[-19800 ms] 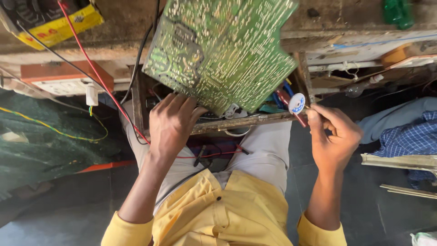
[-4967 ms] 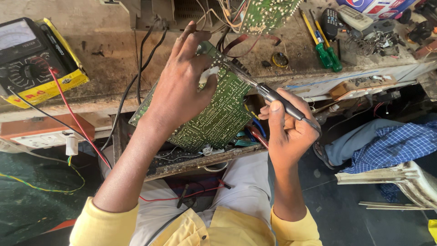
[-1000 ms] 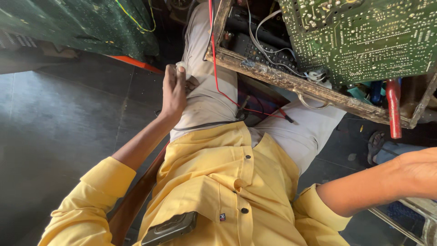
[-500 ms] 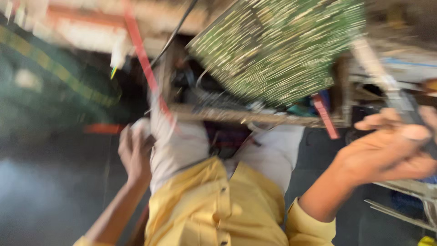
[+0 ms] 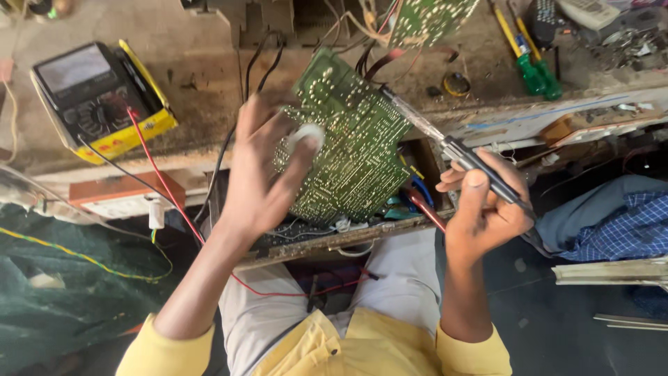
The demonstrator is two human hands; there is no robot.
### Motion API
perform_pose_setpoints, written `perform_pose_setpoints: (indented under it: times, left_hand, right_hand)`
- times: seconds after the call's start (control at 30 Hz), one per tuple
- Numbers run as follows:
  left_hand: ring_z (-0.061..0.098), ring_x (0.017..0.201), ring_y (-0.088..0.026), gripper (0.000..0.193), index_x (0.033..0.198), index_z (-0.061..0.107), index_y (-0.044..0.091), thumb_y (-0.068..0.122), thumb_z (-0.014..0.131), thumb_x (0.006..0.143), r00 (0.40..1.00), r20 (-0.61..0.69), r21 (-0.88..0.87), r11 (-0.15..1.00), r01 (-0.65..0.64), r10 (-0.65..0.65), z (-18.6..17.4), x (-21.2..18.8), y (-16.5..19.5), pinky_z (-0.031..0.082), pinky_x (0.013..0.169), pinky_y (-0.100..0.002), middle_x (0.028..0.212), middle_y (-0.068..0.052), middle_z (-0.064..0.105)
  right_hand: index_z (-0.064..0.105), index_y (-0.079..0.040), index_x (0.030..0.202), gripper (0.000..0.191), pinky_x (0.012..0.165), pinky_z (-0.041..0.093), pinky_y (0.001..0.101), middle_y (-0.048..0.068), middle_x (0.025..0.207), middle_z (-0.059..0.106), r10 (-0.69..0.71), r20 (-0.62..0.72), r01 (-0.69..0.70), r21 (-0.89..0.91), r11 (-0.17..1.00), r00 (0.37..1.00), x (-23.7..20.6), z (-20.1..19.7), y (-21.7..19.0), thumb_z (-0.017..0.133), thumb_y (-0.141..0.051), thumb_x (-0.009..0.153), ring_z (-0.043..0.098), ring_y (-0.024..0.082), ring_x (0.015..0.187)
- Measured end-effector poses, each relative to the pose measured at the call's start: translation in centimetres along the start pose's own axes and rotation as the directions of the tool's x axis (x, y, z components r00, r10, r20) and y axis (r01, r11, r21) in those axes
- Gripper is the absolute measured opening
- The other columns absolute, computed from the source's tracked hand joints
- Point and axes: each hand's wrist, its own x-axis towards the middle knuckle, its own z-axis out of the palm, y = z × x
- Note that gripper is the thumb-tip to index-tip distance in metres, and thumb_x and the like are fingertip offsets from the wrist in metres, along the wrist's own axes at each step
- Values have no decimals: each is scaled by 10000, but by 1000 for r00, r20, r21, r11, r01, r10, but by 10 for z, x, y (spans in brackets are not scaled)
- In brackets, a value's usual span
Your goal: The person tests a large green circuit board with multimeter probes, touching probe tips to various points on the board while a multimeter sits on the bench. They then use a soldering iron and desoldering wick on the board's solder joints, holding the board steady with the other hand.
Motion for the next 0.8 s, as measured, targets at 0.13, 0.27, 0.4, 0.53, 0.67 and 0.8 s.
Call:
perform_pose_setpoints:
  times: [0.13,0.27,0.4,0.53,0.67,0.8]
  left_hand:
    - [502,1242,-348,191,1043,676,-30,131,659,942,992,-13,24,992,-126,127,27,45,-8,411,1105,-441,1354,-158,537]
    - [479,1218,-349,160,961,674,-38,113,658,909,986,-8,69,984,-165,166,42,61,-22,400,1098,-457,1344,-162,524]
    - [487,1205,-336,152,951,673,-34,112,655,914,992,17,77,989,-123,122,48,60,-29,386,1091,-468,1330,-160,527]
    - [490,1219,-340,144,930,657,-38,103,654,905,995,13,77,992,-101,101,53,61,-32,388,1091,-463,1314,-172,512]
    - [495,1200,-339,137,944,648,-49,81,657,903,997,-16,77,994,-74,75,59,62,-35,409,1073,-447,1294,-174,514]
    - [504,1223,-347,138,973,637,-54,66,679,920,988,-42,111,984,-142,147,61,61,-37,391,1091,-471,1288,-179,509]
  right_hand:
    - [554,112,1325,275,651,626,309,217,1012,687,-23,32,24,-21,999,999,8,1,2,595,-87,1140,709,217,777]
    - [573,114,1326,267,671,624,300,201,1024,684,2,59,-2,-1,1000,998,11,4,7,592,-69,1133,708,206,807]
    - [596,118,1309,253,678,615,287,188,1055,694,24,72,-20,-51,999,997,13,9,11,597,-56,1126,712,188,806]
    - [600,111,1305,242,682,615,280,181,1080,691,-9,94,12,-37,999,996,15,16,17,595,-52,1126,711,175,811]
    - [598,96,1306,230,684,623,279,177,1071,690,-6,94,9,-33,999,996,15,19,20,598,-37,1119,710,169,809]
    - [596,91,1309,231,684,627,277,176,1068,691,3,92,0,-36,999,996,14,20,21,603,-30,1113,708,164,809]
